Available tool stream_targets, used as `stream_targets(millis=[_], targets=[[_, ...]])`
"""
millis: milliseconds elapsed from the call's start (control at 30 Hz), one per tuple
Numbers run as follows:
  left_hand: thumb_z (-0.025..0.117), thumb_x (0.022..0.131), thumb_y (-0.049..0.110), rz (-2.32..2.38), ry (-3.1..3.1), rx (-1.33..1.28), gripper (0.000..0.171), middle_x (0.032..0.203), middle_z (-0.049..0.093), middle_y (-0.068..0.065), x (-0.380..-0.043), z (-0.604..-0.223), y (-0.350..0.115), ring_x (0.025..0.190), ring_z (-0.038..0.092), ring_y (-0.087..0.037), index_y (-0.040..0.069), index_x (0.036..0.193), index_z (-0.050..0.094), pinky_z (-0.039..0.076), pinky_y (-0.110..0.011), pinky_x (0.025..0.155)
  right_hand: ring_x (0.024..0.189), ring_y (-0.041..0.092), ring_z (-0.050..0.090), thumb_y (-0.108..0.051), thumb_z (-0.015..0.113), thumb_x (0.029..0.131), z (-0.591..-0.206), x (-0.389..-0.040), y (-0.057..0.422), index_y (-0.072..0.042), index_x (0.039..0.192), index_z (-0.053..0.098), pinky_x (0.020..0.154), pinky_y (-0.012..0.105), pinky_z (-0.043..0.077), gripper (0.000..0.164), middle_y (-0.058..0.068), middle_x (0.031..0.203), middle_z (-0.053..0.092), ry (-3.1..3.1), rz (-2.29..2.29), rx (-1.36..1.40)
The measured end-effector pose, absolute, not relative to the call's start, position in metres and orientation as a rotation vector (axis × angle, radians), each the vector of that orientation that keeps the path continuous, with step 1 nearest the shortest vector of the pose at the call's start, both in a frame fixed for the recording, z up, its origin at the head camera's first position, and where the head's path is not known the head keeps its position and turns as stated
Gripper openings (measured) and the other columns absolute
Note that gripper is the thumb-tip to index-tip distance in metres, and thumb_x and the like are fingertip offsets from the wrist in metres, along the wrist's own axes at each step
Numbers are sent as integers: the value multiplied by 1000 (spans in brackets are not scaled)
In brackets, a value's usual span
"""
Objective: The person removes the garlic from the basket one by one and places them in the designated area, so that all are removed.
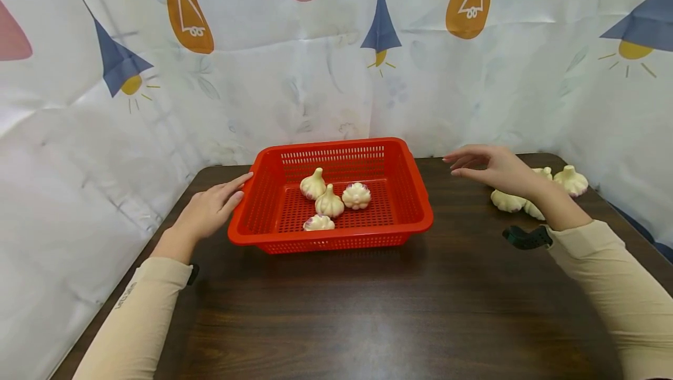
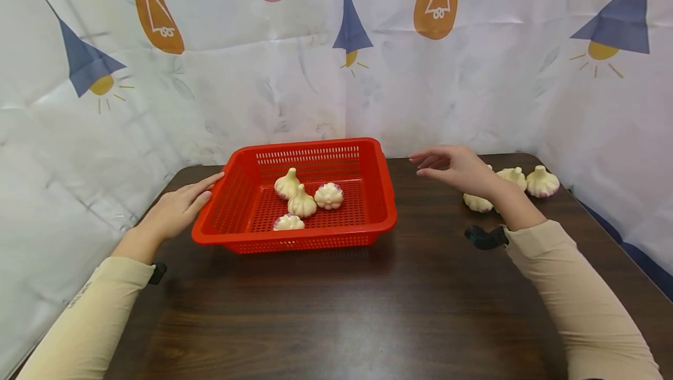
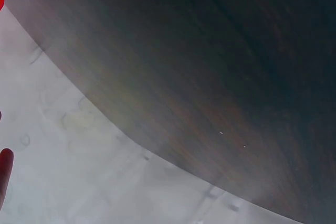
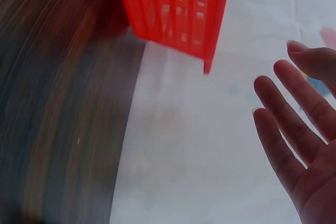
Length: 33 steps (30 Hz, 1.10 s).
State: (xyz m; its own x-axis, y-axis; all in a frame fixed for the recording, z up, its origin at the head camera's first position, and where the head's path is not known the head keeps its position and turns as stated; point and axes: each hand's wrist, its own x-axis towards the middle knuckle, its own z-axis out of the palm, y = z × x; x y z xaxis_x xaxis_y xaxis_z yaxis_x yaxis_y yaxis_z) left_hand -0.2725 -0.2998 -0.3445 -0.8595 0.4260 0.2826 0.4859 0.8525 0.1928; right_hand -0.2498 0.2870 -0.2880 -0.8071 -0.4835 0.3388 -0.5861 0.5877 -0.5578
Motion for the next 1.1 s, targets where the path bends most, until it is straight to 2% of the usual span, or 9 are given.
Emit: stream_targets(millis=[200,267,433,633,833,1100], targets=[[38,111,39,-374,-2808,-694,54,146,52,-27,-273,-344,-299,126,52,-48,17,161,36,43,-67,99,99,20,72,2,70,95,-289,-261,264,-4,130,69,84,20,53,35,10,116,74,-2620,1030,1004],[38,111,39,-371,-2810,-693,54,147,52,-27,-273,-344,-299,127,52,-48,17,161,36,43,-67,99,99,23,72,1,71,95,-289,-265,256,-3,130,69,85,23,54,35,11,115,74,-2620,1023,1023],[39,111,39,-369,-2815,-697,54,146,52,-27,-273,-345,-298,126,53,-48,18,161,37,43,-67,98,101,26,71,0,73,94,-292,-276,235,0,130,68,86,40,57,36,14,114,74,-2651,1003,1075],[38,111,39,-369,-2810,-692,54,146,52,-27,-272,-345,-299,126,53,-48,18,161,36,43,-67,98,95,25,66,0,74,92,-293,-287,211,-2,127,70,77,40,56,35,14,118,72,-2666,815,1222],[38,111,39,-378,-2812,-681,54,146,52,-27,-271,-343,-298,125,53,-48,19,161,36,43,-67,98,117,33,63,-2,75,92,-290,-297,190,-5,129,70,97,53,53,37,12,128,69,-2744,740,1306],[38,111,40,-358,-2825,-673,55,148,51,-26,-271,-341,-299,127,52,-48,18,161,36,43,-66,100,120,31,61,-3,77,91,-289,-308,172,-6,130,70,101,51,50,40,7,128,69,-2842,583,1440]])
